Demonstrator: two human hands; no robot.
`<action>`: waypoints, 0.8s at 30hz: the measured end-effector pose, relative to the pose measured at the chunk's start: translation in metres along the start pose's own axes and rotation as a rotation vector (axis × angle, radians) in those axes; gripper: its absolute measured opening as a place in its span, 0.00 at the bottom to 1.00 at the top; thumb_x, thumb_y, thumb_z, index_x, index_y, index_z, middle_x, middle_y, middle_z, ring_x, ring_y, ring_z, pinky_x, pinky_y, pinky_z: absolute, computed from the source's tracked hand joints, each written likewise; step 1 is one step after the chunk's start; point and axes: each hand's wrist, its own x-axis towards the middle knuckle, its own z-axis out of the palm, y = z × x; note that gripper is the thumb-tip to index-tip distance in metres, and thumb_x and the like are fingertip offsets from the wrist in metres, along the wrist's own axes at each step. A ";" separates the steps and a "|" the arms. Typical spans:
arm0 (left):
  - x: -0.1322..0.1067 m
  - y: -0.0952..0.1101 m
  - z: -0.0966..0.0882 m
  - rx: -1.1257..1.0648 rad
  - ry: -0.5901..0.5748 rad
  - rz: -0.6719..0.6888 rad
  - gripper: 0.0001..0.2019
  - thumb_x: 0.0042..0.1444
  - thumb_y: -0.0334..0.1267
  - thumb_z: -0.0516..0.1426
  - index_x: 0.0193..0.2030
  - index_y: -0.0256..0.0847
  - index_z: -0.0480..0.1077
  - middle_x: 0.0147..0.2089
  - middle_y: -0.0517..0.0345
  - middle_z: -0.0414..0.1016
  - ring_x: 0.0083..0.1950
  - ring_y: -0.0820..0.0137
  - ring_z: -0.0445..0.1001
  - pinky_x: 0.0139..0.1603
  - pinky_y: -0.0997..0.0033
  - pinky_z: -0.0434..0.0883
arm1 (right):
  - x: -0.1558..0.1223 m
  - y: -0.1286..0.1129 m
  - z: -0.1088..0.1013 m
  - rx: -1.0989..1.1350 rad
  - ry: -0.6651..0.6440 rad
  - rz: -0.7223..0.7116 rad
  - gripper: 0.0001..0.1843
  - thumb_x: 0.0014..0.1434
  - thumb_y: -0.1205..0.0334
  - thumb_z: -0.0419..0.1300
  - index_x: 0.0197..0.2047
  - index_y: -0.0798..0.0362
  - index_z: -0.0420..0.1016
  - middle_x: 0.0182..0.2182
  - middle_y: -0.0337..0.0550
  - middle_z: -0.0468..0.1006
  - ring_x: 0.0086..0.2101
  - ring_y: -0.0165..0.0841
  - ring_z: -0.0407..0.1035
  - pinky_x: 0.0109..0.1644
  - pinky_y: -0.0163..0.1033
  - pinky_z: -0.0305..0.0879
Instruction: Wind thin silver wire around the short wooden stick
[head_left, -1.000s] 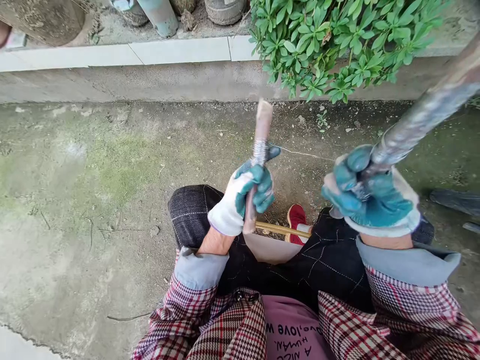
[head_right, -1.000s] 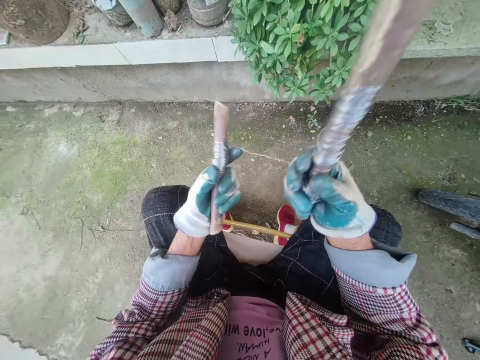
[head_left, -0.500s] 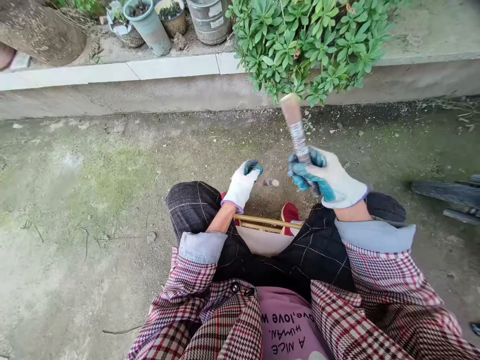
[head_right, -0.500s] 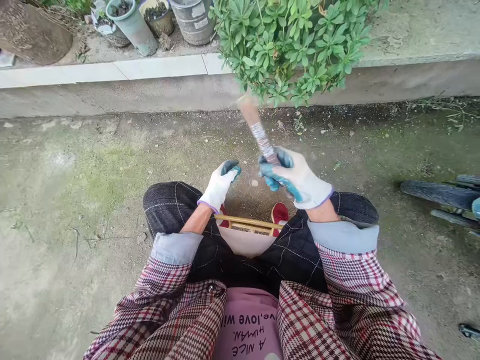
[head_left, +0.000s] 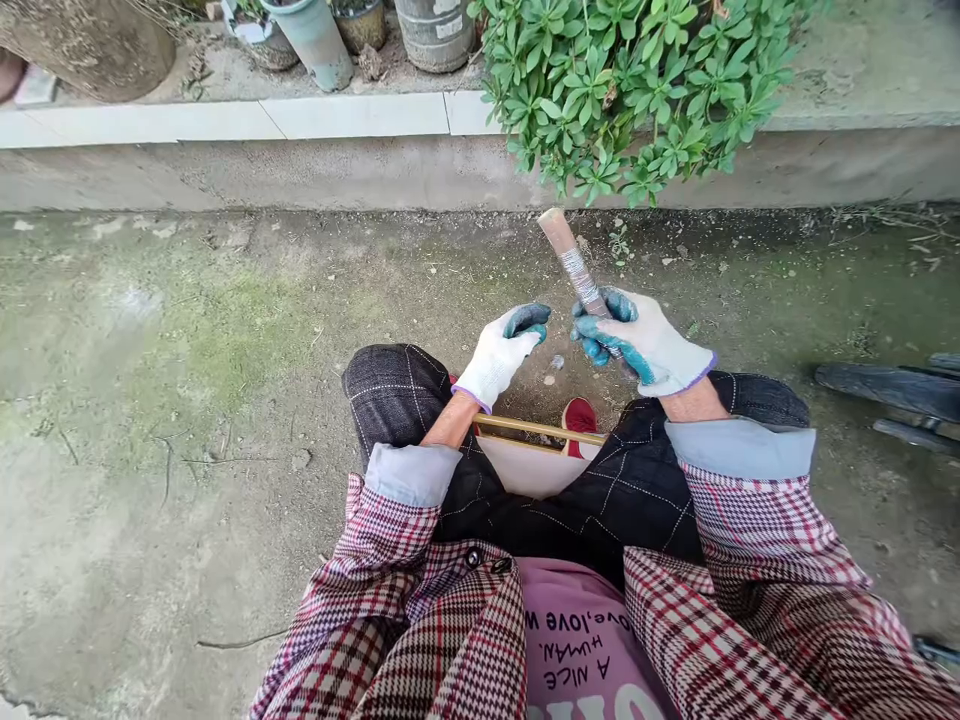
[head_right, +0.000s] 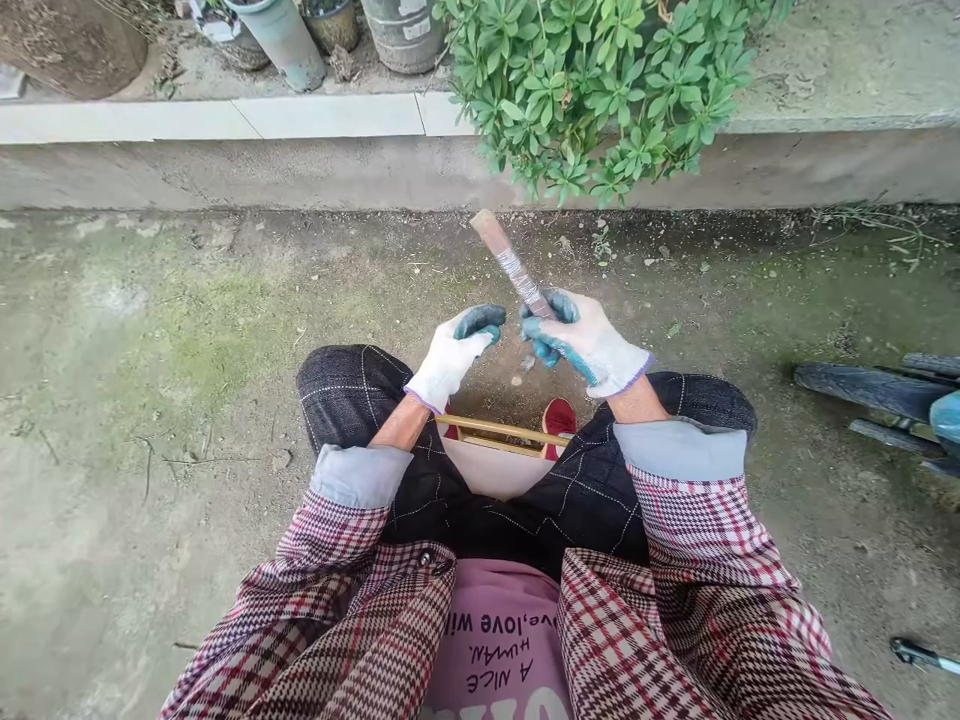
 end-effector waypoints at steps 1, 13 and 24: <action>0.001 -0.001 -0.002 -0.005 0.001 0.010 0.14 0.49 0.27 0.66 0.44 0.37 0.82 0.51 0.48 0.87 0.54 0.63 0.81 0.63 0.60 0.75 | 0.002 0.001 0.000 0.000 0.058 -0.011 0.20 0.45 0.58 0.80 0.38 0.51 0.78 0.27 0.37 0.79 0.20 0.26 0.67 0.18 0.32 0.66; 0.007 0.001 -0.019 -0.022 0.098 0.013 0.11 0.53 0.32 0.66 0.45 0.38 0.82 0.50 0.49 0.86 0.52 0.66 0.82 0.58 0.63 0.75 | 0.008 0.006 -0.009 -0.123 0.097 -0.082 0.14 0.56 0.55 0.75 0.37 0.46 0.74 0.27 0.39 0.78 0.23 0.30 0.69 0.21 0.36 0.66; 0.007 -0.003 -0.016 0.018 0.081 -0.053 0.09 0.54 0.29 0.64 0.42 0.37 0.81 0.42 0.54 0.85 0.41 0.72 0.79 0.48 0.69 0.73 | 0.001 -0.007 -0.011 -0.112 0.115 -0.022 0.14 0.56 0.55 0.75 0.35 0.44 0.73 0.29 0.39 0.79 0.24 0.32 0.67 0.25 0.42 0.68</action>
